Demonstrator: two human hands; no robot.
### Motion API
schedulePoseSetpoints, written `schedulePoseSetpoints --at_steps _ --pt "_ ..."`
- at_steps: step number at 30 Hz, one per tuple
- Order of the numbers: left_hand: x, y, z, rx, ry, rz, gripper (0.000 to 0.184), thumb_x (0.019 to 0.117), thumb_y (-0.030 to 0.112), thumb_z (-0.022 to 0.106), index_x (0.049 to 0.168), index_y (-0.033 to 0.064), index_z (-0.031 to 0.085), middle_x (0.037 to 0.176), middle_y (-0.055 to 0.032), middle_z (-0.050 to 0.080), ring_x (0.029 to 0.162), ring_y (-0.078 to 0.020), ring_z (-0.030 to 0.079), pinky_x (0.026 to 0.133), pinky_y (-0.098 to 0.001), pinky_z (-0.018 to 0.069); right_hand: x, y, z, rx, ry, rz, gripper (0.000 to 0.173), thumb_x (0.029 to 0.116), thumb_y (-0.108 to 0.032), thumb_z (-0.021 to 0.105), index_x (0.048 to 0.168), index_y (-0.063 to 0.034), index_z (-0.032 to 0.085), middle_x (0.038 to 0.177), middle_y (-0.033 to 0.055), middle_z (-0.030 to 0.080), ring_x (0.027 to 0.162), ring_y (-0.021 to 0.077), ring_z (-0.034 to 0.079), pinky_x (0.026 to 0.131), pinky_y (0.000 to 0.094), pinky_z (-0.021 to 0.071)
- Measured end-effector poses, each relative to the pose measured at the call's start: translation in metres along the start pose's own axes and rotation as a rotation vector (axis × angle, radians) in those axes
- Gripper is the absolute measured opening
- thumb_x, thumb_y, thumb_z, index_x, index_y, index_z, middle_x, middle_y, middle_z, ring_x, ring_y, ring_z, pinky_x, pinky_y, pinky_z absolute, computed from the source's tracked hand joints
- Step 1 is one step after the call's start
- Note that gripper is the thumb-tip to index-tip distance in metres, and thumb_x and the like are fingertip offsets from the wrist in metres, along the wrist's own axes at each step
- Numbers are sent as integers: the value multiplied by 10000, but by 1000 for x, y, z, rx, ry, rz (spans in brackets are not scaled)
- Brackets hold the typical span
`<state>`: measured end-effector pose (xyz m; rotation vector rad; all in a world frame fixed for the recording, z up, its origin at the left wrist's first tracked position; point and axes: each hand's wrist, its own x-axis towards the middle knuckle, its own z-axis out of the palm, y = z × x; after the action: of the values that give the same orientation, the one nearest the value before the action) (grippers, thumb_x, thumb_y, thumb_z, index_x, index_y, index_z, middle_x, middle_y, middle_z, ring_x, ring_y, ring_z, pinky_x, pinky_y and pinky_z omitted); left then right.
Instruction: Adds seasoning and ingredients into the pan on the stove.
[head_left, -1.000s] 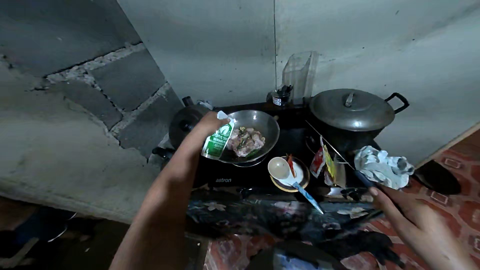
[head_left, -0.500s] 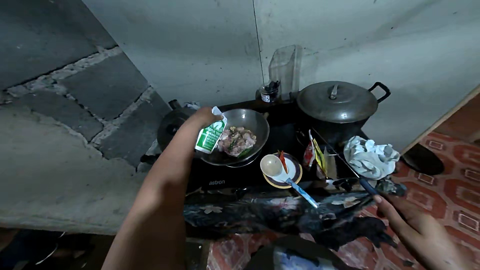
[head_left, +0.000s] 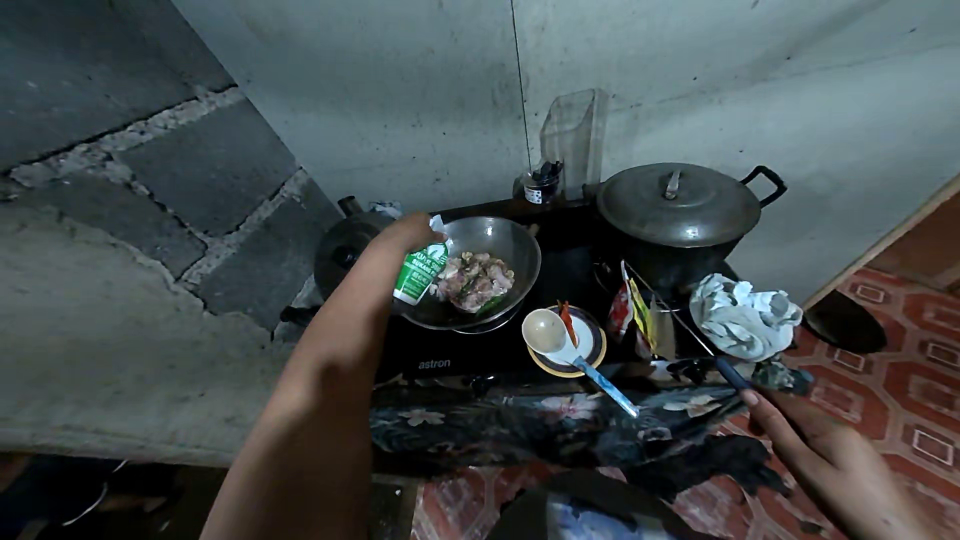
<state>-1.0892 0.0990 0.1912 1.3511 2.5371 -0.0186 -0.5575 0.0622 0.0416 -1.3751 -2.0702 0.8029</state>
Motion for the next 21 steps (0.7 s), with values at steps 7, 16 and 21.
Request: schedulePoseSetpoints --at_steps 7,16,21 --pt "21 1 -1 61 87 5 522 1058 373 559 1164 -134 625 1182 -359 622 1158 -509 602 985 -686 449 -1 3 0 10 -1 13 578 1072 -480 410 1180 4 706 847 154 684 653 259 611 625 519 513" --pt "23 13 0 93 54 82 534 1072 380 526 1130 -140 627 1143 -358 628 1125 -508 612 967 -683 451 -7 5 -3 15 13 64 559 1079 -456 406 1176 8 701 795 122 658 610 216 568 584 475 486" --pt "34 9 4 96 70 143 504 1076 371 518 1126 -112 655 1104 -335 651 1082 -494 634 950 -686 463 -6 6 -1 14 13 40 549 1079 -446 412 1159 13 703 813 136 670 636 241 594 612 499 505"
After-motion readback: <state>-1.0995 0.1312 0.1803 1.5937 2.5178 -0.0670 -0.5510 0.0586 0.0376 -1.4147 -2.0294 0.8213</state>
